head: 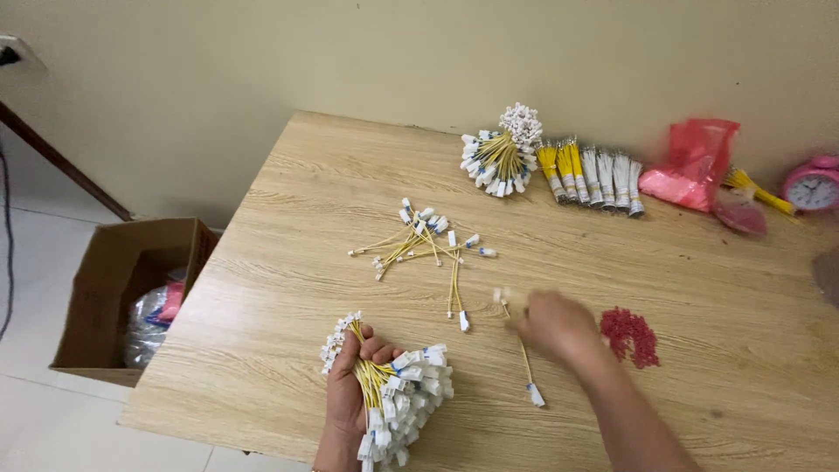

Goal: Bundling small wire components with white connectors into circular arrangements on a wooden table.

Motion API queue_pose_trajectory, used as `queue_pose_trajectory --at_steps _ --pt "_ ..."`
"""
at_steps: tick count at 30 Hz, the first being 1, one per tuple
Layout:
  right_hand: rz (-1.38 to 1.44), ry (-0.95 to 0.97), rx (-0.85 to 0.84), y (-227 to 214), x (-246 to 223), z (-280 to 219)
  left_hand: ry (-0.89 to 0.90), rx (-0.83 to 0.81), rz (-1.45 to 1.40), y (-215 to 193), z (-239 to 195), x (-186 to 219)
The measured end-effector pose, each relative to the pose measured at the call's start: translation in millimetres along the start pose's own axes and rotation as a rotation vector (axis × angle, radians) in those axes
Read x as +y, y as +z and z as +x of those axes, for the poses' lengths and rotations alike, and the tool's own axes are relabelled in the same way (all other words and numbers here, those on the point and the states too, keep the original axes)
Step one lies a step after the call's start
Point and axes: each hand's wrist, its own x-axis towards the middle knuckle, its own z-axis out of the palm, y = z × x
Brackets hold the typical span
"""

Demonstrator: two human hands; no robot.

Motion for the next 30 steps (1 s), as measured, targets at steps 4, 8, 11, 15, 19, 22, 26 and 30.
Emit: queue_pose_trajectory --at_steps 4,8,11,15,19,22,26,30 --pt "0.187 0.099 -0.161 12.7 -10.1 -45.0 -0.021 0.009 -0.035 5.0 -2.5 -1.7" --pt "0.191 0.024 -0.158 5.0 -9.2 -44.0 -0.011 -0.003 -0.02 7.5 -3.8 -3.8" --pt "0.573 0.077 -0.146 -3.5 -5.7 -35.9 0.014 0.02 0.006 8.4 -5.9 -4.2" --pt "0.625 -0.17 0.188 -8.6 -12.9 -14.1 0.01 0.006 -0.008 8.1 -4.2 -5.7" --pt "0.612 -0.021 0.01 -37.7 -70.2 -42.5 -0.024 -0.05 -0.007 -2.5 0.9 -3.7" --pt "0.297 -0.1 0.003 -7.7 -76.0 -5.4 -0.009 -0.012 0.015 -3.4 1.1 -3.5" --pt "0.38 -0.028 -0.104 -1.4 -65.9 -7.1 -0.004 -0.02 -0.014 -0.8 -0.5 -3.9" --pt "0.354 0.014 -0.153 -2.7 -36.0 -26.4 -0.018 -0.025 -0.017 0.3 -0.4 -5.1"
